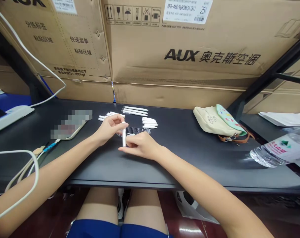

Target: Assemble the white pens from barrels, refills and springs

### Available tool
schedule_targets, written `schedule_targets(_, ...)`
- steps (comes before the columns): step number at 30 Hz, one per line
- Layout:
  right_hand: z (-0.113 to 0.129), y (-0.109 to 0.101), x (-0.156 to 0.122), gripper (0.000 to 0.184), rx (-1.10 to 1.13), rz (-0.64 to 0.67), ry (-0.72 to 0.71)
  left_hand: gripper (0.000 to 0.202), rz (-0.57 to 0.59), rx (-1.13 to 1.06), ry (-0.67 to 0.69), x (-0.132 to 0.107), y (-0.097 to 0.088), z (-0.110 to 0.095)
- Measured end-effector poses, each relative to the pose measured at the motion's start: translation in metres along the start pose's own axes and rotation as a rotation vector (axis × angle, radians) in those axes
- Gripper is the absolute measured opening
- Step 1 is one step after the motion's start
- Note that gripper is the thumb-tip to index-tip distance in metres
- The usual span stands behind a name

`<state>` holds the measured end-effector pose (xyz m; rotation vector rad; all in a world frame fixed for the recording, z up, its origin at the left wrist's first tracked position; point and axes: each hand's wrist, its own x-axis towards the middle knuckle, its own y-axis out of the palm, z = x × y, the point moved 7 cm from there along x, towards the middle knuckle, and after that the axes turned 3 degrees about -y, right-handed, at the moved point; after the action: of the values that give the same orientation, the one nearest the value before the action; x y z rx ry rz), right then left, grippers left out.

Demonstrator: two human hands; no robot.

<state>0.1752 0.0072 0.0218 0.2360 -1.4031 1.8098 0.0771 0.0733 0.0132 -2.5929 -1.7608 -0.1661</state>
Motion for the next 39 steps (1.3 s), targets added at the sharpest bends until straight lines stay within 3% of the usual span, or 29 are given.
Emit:
schedule_targets(6, 0.006, 0.005, 0.001, 0.042, 0.105, 0.102, 0.016, 0.025, 0.009, -0.003, -0.063, 0.000, 0.001, 0.007)
schedule_targets(9, 0.007, 0.004, 0.001, 0.041, 0.038, 0.061, 0.015, 0.025, 0.033, -0.002, -0.047, 0.000, 0.002, 0.006)
schedule_targets(12, 0.007, 0.004, 0.001, 0.043, -0.058, 0.032, 0.013, 0.027, 0.019, -0.017, -0.004, 0.001, 0.000, 0.003)
schedule_targets(16, 0.012, 0.011, 0.001, 0.049, -0.068, 0.117, -0.045, 0.031, -0.013, -0.026, 0.049, 0.001, -0.003, -0.001)
schedule_targets(21, 0.007, 0.006, 0.002, 0.044, -0.135, 0.061, 0.005, 0.031, 0.013, -0.022, 0.094, 0.001, -0.002, -0.004)
schedule_targets(26, 0.011, 0.009, 0.001, 0.053, -0.071, 0.150, -0.052, 0.029, 0.049, 0.018, 0.181, -0.001, 0.000, -0.010)
schedule_targets(32, 0.008, 0.009, 0.000, 0.045, -0.105, 0.132, -0.053, 0.024, 0.033, 0.109, 0.269, -0.005, 0.001, -0.017)
schedule_targets(36, 0.000, 0.006, -0.001, 0.045, -0.170, 0.036, 0.052, 0.026, 0.023, 0.070, 0.247, -0.004, 0.001, -0.018)
schedule_targets(39, 0.005, 0.014, -0.001, 0.049, -0.151, 0.126, 0.013, 0.028, -0.045, 0.016, 0.198, -0.004, -0.002, -0.014)
